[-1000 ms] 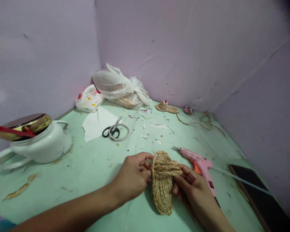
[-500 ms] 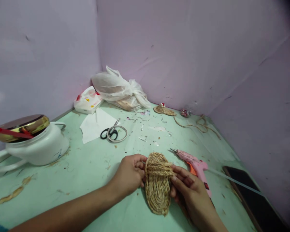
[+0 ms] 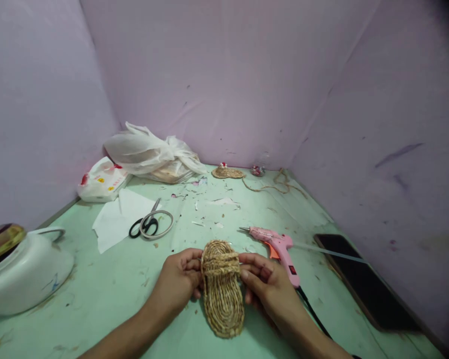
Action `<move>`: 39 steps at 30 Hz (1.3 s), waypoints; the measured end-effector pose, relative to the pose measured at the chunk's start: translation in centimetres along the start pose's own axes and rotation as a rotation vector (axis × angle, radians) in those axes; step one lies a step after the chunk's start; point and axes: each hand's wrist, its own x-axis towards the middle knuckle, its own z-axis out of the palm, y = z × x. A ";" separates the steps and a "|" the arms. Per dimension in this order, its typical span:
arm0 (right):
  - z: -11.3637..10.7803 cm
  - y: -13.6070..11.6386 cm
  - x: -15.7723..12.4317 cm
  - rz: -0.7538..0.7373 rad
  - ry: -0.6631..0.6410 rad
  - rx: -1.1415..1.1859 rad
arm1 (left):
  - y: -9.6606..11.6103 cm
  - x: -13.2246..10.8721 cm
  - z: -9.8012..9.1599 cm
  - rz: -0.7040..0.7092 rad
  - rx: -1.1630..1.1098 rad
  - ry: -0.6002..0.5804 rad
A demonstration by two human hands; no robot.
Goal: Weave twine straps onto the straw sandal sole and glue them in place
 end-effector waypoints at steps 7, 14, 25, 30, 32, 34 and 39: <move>0.1 0.4 0.0 -0.076 -0.014 -0.103 | 0.1 0.1 0.0 -0.014 0.015 0.022; 0.0 0.2 0.2 -0.099 -0.030 -0.115 | 0.2 -0.2 0.0 -0.016 0.110 0.066; -0.5 0.6 0.5 -0.098 0.009 -0.283 | 1.6 -0.4 -0.6 0.126 0.702 0.102; -0.5 0.3 0.4 -0.086 -0.001 -0.296 | 1.9 -0.1 -2.0 0.120 0.802 -0.003; -0.5 0.2 0.2 -0.083 -0.013 -0.296 | 2.1 0.1 -2.9 0.125 0.843 -0.060; -0.5 0.1 0.0 -0.082 -0.028 -0.289 | 2.5 0.2 -3.6 0.139 0.876 -0.124; -0.6 0.0 0.0 -0.096 -0.040 -0.296 | 3.0 -0.7 -3.6 0.216 1.001 -0.198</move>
